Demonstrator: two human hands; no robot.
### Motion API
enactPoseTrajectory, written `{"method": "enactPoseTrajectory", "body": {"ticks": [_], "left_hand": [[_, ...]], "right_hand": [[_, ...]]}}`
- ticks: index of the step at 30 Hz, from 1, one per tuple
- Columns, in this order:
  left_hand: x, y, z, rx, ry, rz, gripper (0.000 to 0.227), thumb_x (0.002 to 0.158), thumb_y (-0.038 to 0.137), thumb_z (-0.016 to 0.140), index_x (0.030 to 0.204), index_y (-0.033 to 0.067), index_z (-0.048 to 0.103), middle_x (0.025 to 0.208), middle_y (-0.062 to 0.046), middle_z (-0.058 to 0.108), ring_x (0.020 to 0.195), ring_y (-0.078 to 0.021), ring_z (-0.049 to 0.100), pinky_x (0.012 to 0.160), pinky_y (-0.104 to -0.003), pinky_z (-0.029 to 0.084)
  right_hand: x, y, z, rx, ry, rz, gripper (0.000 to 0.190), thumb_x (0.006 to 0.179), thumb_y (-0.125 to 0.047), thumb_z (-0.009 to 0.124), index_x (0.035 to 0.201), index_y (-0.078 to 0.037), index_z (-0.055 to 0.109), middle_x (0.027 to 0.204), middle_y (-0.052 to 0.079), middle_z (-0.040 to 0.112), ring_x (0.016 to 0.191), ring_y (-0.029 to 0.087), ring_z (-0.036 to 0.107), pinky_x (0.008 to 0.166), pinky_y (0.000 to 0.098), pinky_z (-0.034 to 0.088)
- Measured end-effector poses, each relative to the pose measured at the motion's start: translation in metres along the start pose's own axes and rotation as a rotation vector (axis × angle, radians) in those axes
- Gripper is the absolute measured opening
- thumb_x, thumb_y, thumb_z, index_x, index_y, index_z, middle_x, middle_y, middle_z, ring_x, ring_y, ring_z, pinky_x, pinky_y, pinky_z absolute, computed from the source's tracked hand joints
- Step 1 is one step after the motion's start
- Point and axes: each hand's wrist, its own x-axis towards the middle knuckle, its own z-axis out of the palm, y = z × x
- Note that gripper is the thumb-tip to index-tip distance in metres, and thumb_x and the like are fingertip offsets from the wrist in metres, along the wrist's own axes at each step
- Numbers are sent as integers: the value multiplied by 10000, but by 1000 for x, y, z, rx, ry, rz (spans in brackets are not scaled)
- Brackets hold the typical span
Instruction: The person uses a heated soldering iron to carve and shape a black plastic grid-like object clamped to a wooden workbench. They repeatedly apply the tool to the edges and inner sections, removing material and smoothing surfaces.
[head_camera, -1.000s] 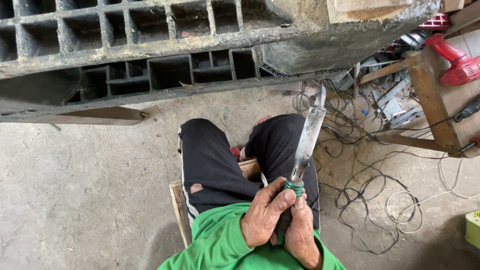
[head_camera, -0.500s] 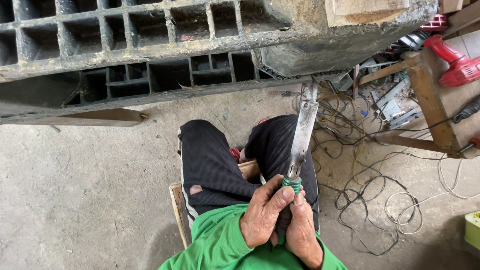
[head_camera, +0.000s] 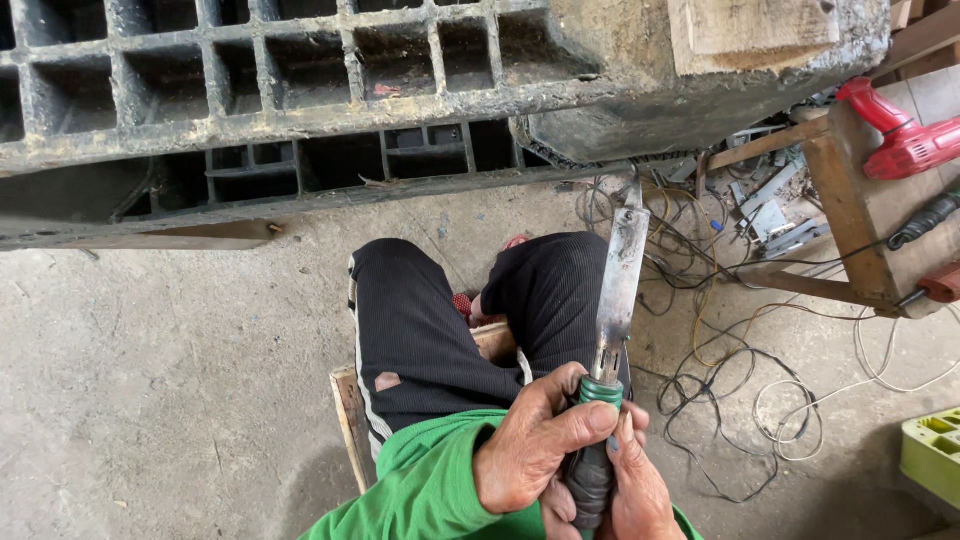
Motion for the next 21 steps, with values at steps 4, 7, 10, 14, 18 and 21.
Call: {"method": "enactPoseTrajectory", "body": {"ticks": [4, 7, 10, 14, 18, 21], "left_hand": [[-3, 1, 1, -38, 29, 27, 383, 977, 346, 740, 1119, 26, 586, 1102, -120, 723, 936, -132, 691, 705, -228, 582], [-6, 5, -2, -11, 18, 47, 386, 992, 350, 739, 1120, 17, 591, 1089, -101, 719, 941, -110, 680, 723, -217, 579], [-7, 8, -5, -3, 36, 18, 375, 973, 347, 732, 1100, 23, 593, 1056, -84, 720, 869, -95, 666, 610, -201, 547], [-8, 9, -9, 2, 30, 23, 356, 988, 329, 728, 1098, 16, 598, 1060, -78, 722, 871, -87, 659, 635, -196, 550], [-8, 9, -12, 22, 3, 83, 350, 1013, 320, 738, 1115, 14, 604, 1082, -76, 723, 957, -79, 670, 819, -195, 579], [-9, 11, -14, 47, 49, 12, 353, 963, 334, 738, 1074, 20, 620, 1032, -57, 723, 818, -69, 640, 596, -198, 533]], "right_hand": [[-2, 2, 2, 42, -241, 22, 566, 1003, -642, 341, 1450, -295, 330, 770, 216, 637, 489, 338, 610, 409, 409, 493], [0, 4, 3, 37, -166, 29, 587, 967, -622, 351, 1461, -306, 332, 779, 218, 636, 493, 340, 610, 411, 420, 503], [2, 6, 4, 42, -120, 49, 623, 941, -629, 358, 1480, -318, 330, 794, 217, 637, 498, 341, 613, 416, 427, 506], [5, 9, 4, 77, -37, 96, 675, 910, -677, 371, 1463, -291, 348, 813, 215, 646, 503, 355, 616, 422, 451, 509], [8, 12, 2, 70, -176, 82, 681, 943, -682, 357, 1458, -237, 337, 818, 222, 652, 550, 366, 635, 461, 449, 524], [9, 15, -1, 72, -249, 17, 652, 1007, -658, 362, 1492, -223, 323, 849, 225, 651, 583, 358, 640, 487, 444, 529]]}}
